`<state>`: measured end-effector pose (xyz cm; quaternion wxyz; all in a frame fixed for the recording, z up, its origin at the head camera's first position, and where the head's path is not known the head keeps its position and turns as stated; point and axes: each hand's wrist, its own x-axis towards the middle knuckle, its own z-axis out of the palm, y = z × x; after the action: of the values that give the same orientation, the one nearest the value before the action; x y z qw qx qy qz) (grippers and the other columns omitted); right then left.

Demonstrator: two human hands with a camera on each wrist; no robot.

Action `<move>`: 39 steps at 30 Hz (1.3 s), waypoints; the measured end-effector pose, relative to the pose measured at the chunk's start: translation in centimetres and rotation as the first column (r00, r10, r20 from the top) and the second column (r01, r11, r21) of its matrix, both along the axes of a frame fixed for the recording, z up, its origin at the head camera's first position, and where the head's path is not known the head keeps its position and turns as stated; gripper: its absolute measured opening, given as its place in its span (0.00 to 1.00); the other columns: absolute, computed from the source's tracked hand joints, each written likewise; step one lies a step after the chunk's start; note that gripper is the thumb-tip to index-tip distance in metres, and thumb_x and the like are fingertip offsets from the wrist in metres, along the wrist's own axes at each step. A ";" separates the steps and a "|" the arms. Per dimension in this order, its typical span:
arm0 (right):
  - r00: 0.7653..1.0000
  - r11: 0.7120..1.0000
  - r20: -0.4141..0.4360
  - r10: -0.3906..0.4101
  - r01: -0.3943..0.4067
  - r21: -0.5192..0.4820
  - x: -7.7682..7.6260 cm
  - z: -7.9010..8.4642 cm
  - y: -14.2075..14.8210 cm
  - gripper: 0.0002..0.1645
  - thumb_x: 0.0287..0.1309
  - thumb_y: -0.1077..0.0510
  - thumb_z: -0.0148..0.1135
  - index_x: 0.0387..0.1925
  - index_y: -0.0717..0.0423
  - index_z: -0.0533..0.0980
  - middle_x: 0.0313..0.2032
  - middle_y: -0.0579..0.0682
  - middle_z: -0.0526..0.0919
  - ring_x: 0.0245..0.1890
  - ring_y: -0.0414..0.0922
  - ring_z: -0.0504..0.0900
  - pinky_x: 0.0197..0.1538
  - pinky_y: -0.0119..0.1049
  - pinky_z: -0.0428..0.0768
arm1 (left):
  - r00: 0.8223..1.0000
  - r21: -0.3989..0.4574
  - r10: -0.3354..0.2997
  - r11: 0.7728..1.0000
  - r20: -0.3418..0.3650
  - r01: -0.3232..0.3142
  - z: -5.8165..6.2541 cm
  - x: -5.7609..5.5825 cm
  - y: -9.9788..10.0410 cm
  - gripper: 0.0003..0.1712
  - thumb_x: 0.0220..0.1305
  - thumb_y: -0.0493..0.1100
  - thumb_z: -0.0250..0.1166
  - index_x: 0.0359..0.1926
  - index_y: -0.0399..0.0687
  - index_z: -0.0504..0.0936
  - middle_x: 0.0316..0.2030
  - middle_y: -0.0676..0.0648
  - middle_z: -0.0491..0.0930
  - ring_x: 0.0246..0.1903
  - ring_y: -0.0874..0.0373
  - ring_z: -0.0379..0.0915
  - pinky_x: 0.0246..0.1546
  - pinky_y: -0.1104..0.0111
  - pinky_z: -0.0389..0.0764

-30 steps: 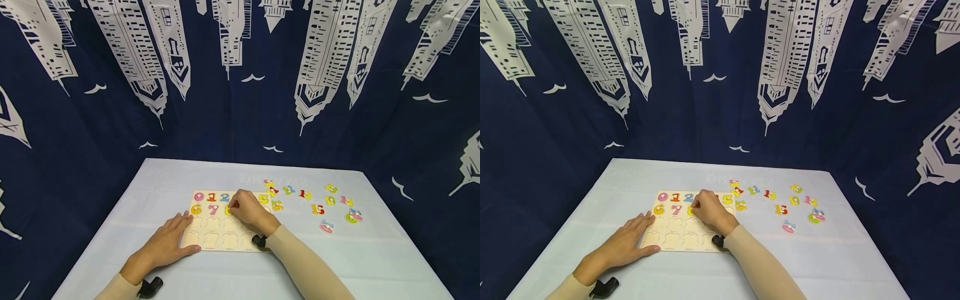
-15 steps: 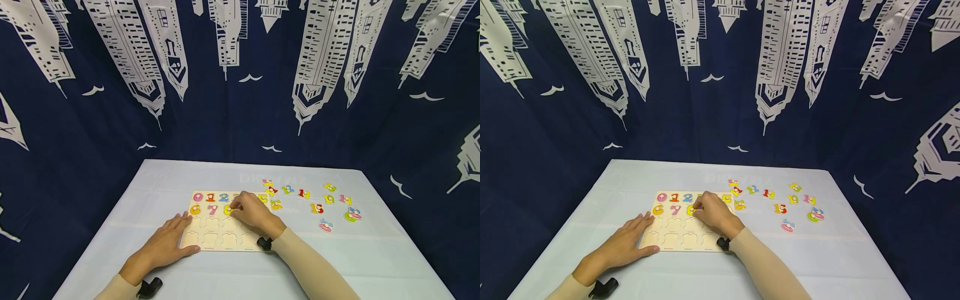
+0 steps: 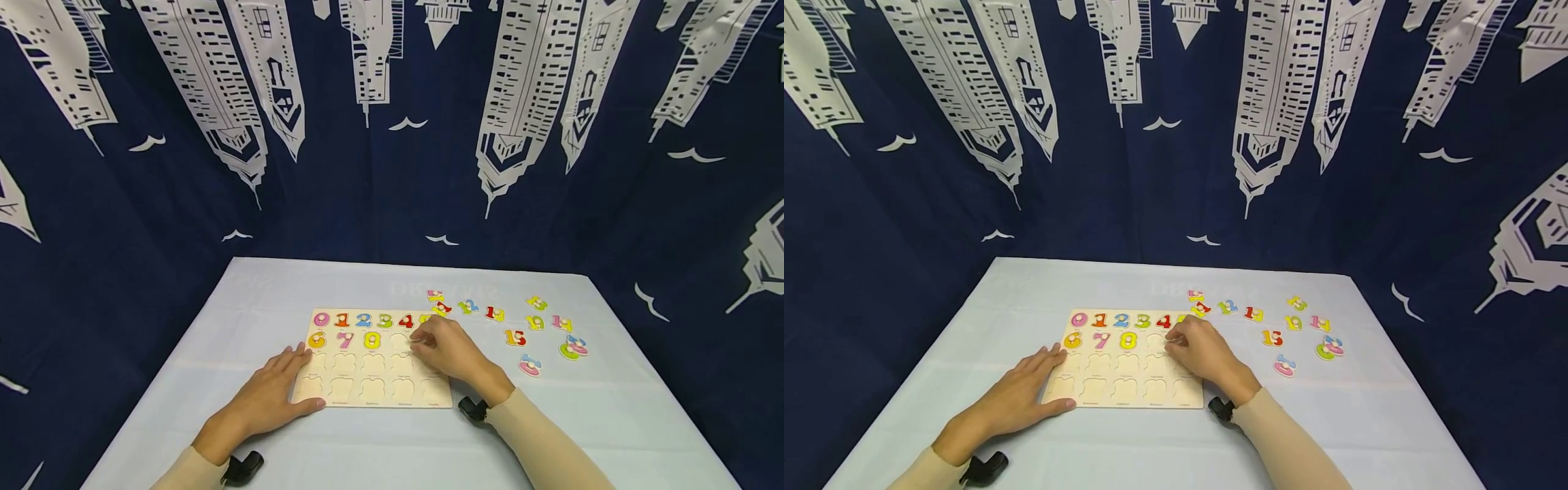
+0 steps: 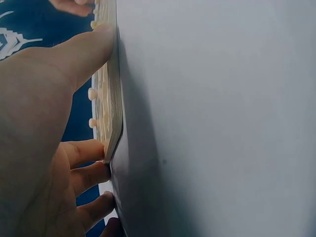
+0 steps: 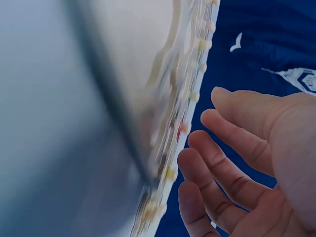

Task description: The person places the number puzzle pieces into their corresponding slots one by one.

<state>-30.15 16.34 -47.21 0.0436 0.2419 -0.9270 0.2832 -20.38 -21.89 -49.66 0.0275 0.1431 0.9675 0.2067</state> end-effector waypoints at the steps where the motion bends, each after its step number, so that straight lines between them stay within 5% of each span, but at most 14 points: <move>1: 1.000 1.000 0.001 -0.010 0.010 -0.001 0.2 0.1 0.4 0.06 0.71 0.60 0.82 0.48 0.52 0.95 0.43 0.44 0.92 0.40 0.39 0.85 0.48 0.34 0.85 | 1.000 0.002 0.002 1.000 0.001 -0.002 0.0 0.0 0.0 0.65 0.70 0.77 0.75 0.90 0.40 0.67 0.92 0.34 0.61 0.90 0.25 0.58 0.84 0.26 0.68; 21: 0.987 0.989 -0.084 -0.139 0.142 0.032 2.3 -0.6 9.2 0.08 0.71 0.59 0.83 0.49 0.50 0.95 0.45 0.43 0.94 0.45 0.40 0.89 0.53 0.42 0.87 | 1.000 -0.006 0.006 1.000 -0.003 -0.006 -0.2 0.0 -0.2 0.65 0.71 0.78 0.75 0.90 0.41 0.67 0.92 0.35 0.61 0.90 0.26 0.59 0.84 0.26 0.68; 32: 0.931 0.936 -0.140 -0.338 0.347 0.050 3.2 -0.5 18.3 0.11 0.71 0.60 0.82 0.51 0.58 0.94 0.44 0.55 0.92 0.38 0.44 0.85 0.41 0.38 0.79 | 1.000 0.002 -0.002 1.000 -0.013 0.002 -0.3 -0.2 -0.3 0.65 0.71 0.78 0.74 0.90 0.40 0.67 0.92 0.34 0.61 0.90 0.25 0.58 0.84 0.25 0.68; 39: 0.888 0.878 -0.050 -0.457 0.459 0.138 3.2 -0.6 23.5 0.14 0.74 0.64 0.77 0.56 0.67 0.91 0.47 0.66 0.87 0.42 0.53 0.84 0.44 0.43 0.82 | 1.000 -0.001 0.005 1.000 0.005 -0.005 -0.4 -0.2 -0.4 0.65 0.70 0.78 0.75 0.90 0.40 0.67 0.93 0.35 0.60 0.90 0.26 0.58 0.85 0.26 0.68</move>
<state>-26.95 39.82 -47.79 0.0990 0.0209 -0.9757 0.1943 -20.57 -22.28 -50.03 0.0292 0.1400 0.9679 0.2067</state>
